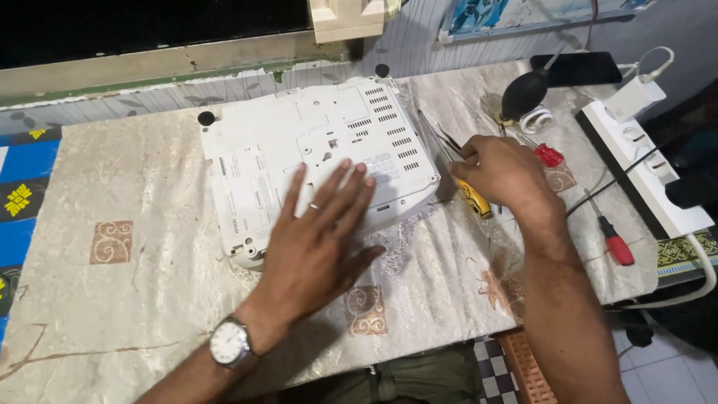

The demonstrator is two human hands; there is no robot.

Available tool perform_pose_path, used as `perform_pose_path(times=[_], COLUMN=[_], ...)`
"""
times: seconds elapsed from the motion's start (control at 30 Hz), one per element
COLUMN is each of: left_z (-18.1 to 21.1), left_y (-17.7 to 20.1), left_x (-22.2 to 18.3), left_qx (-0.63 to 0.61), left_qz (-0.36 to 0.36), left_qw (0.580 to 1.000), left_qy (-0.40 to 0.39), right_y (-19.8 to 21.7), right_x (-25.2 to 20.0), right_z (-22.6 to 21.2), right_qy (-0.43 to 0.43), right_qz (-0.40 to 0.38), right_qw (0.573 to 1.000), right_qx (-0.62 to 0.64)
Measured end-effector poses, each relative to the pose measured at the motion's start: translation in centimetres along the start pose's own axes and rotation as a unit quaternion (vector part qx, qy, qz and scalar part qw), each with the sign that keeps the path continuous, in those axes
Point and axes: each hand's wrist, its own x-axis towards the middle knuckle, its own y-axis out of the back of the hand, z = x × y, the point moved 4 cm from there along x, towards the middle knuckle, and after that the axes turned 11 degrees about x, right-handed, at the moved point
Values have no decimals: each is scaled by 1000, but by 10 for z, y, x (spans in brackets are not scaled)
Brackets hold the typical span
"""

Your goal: The person is working on the bottom casing of a projector, using a screwdriver to manage the fasteners.

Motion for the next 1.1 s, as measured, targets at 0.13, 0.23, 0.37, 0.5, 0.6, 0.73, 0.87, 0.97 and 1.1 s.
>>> perform_pose_path(times=[0.13,0.23,0.37,0.5,0.6,0.73,0.87,0.97,1.1], left_z=[21,24,25,26,25,24,24,24,24], left_y=[-43,-46,-48,-46,-46,-46,-47,-50,-45], left_x=[-6,-10,-11,-10,-10,-11,-11,-12,-10], left_qx=[100,101,57,47,49,73,83,84,76], left_qz=[-34,16,41,70,68,70,73,64,88], left_qw=[993,993,996,995,996,994,992,993,992], left_qy=[-55,-57,-52,-44,-44,-48,-57,-57,-51], right_y=[-25,-23,-13,19,38,51,43,40,44], right_x=[29,27,24,1,0,24,38,31,27], right_z=[22,22,29,21,29,55,65,53,54], right_qy=[5,-2,17,28,31,144,273,271,310], right_qz=[-6,-7,-8,29,36,-28,-120,5,342], right_qw=[996,998,1000,989,952,793,723,751,829], right_qx=[-93,-55,-18,142,302,591,624,603,317])
